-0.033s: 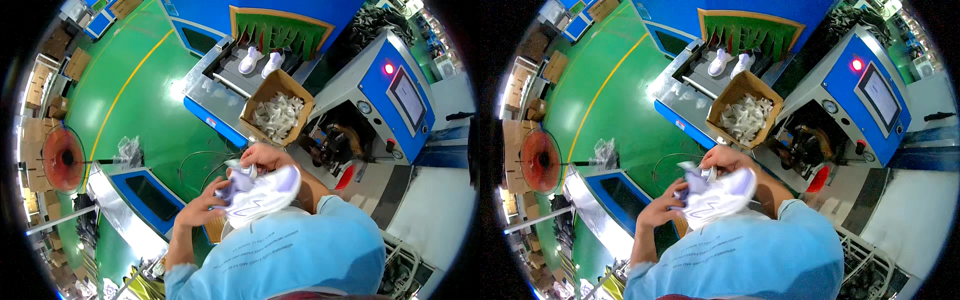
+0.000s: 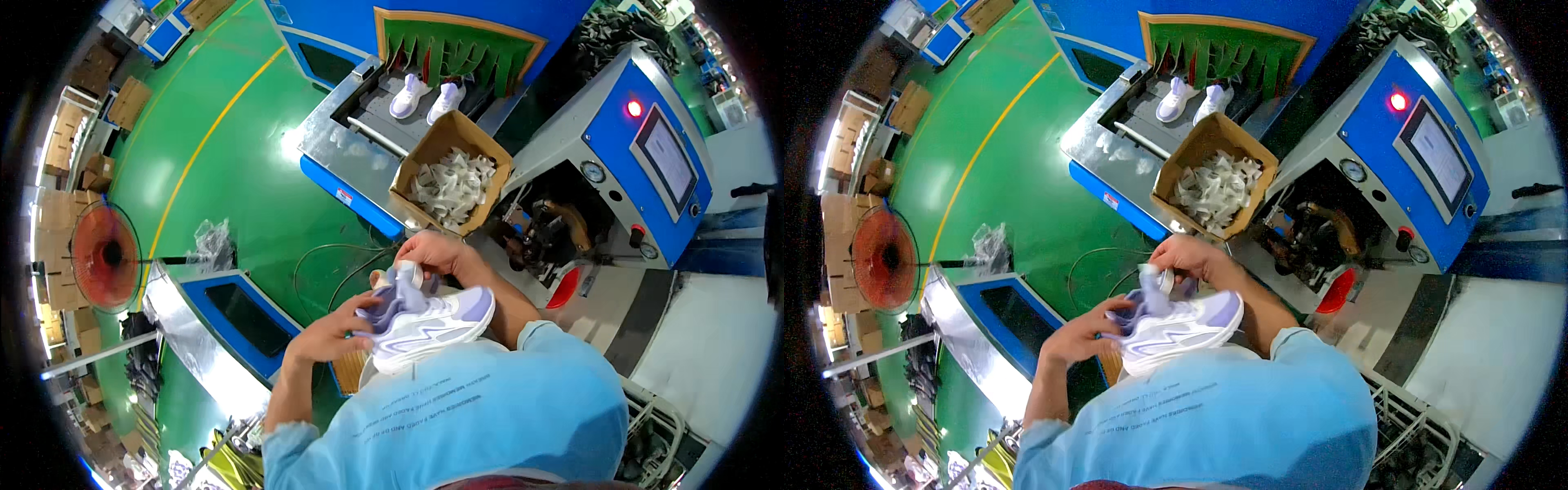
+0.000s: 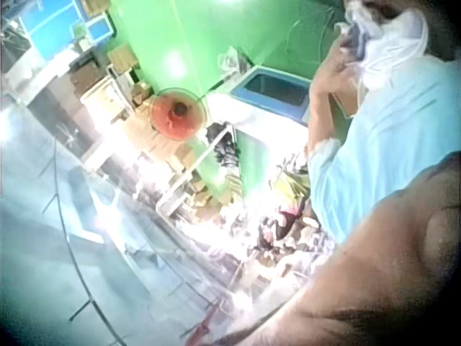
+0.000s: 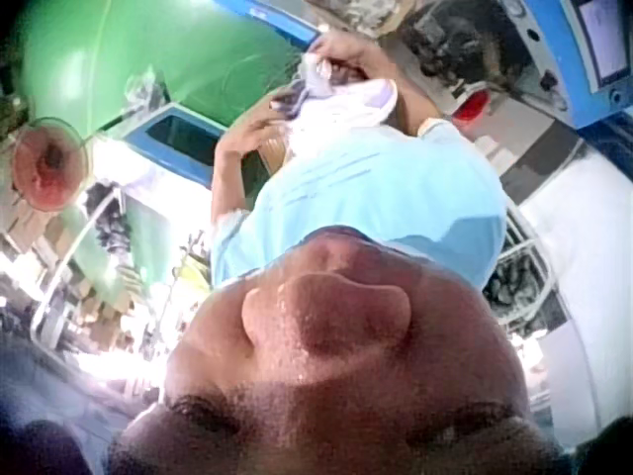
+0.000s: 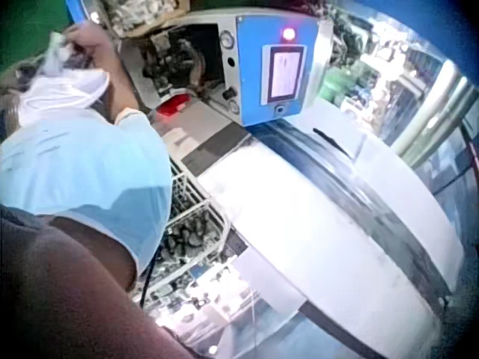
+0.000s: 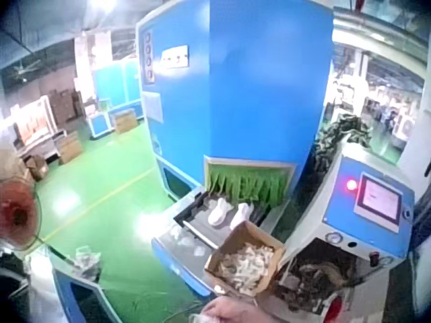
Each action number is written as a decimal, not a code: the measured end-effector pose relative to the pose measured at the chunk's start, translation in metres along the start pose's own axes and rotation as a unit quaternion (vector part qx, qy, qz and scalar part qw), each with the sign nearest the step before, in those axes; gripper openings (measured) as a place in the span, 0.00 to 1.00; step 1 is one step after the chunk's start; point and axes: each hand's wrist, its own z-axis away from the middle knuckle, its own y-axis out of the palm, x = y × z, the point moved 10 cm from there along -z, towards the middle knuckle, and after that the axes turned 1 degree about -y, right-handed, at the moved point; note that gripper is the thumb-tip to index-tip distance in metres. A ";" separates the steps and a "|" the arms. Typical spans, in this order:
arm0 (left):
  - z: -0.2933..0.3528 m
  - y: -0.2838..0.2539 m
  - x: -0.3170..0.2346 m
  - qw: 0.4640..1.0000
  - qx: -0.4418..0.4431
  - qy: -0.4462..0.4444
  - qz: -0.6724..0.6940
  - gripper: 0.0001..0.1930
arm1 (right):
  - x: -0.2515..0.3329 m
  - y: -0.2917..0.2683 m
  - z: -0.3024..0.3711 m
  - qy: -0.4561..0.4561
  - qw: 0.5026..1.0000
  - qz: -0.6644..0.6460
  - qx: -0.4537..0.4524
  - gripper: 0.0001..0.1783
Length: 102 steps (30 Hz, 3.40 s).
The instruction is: The person takes white shoes from a conveyor belt, places them into a machine to be pressed or heated, and then places the shoes onto a large rack containing many shoe lasts.
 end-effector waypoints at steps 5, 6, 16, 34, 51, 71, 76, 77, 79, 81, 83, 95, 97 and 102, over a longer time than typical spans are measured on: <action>-0.038 0.034 0.024 0.993 0.078 -0.067 -0.050 0.18 | -0.084 -0.052 -0.027 0.036 0.997 -0.012 0.064 0.10; -0.042 0.036 0.038 0.987 0.091 -0.134 0.004 0.20 | -0.092 -0.061 -0.032 0.022 0.997 -0.059 0.048 0.10; 0.191 -0.053 0.107 0.888 -0.352 -0.297 -0.015 0.26 | -0.136 -0.179 0.043 -0.111 0.964 -0.231 -0.068 0.18; 0.717 -0.115 0.280 0.294 -0.774 -0.541 -0.148 0.24 | -0.021 -0.018 0.102 -0.066 0.902 -0.042 -0.425 0.17; -0.217 -0.162 0.189 0.891 -0.363 -0.102 -0.253 0.15 | 0.208 -0.119 0.343 -0.276 0.187 0.570 -0.751 0.29; -0.678 -0.289 0.229 0.938 -0.302 -0.099 -0.142 0.39 | 0.207 -0.149 0.312 -0.172 0.096 0.546 -0.814 0.31; -0.676 -0.278 0.184 0.944 -0.272 -0.017 -0.187 0.35 | 0.204 -0.144 0.317 -0.121 0.116 0.544 -0.822 0.33; -0.674 -0.299 0.195 0.945 -0.258 -0.080 -0.187 0.38 | 0.205 -0.151 0.318 -0.125 0.129 0.539 -0.823 0.33; -0.669 -0.328 0.188 0.919 -0.230 -0.174 -0.270 0.36 | 0.207 -0.157 0.315 -0.140 0.137 0.529 -0.826 0.33; -0.666 -0.341 0.150 0.928 -0.205 -0.084 -0.299 0.28 | 0.212 -0.152 0.324 -0.165 0.113 0.515 -0.833 0.33; -0.650 -0.314 0.109 0.976 -0.141 0.015 -0.167 0.22 | 0.212 -0.148 0.336 -0.175 0.143 0.488 -0.843 0.30; -0.332 -0.029 -0.064 0.922 0.196 -0.001 0.333 0.46 | 0.158 -0.057 0.228 -0.486 0.609 0.178 -0.601 0.72; -0.324 0.016 -0.090 0.930 0.174 0.019 0.323 0.48 | 0.126 -0.062 0.252 -0.507 0.626 0.089 -0.586 0.74; -0.318 0.071 -0.144 0.972 -0.042 0.165 0.161 0.45 | 0.076 -0.048 0.325 -0.514 0.532 0.128 -0.661 0.70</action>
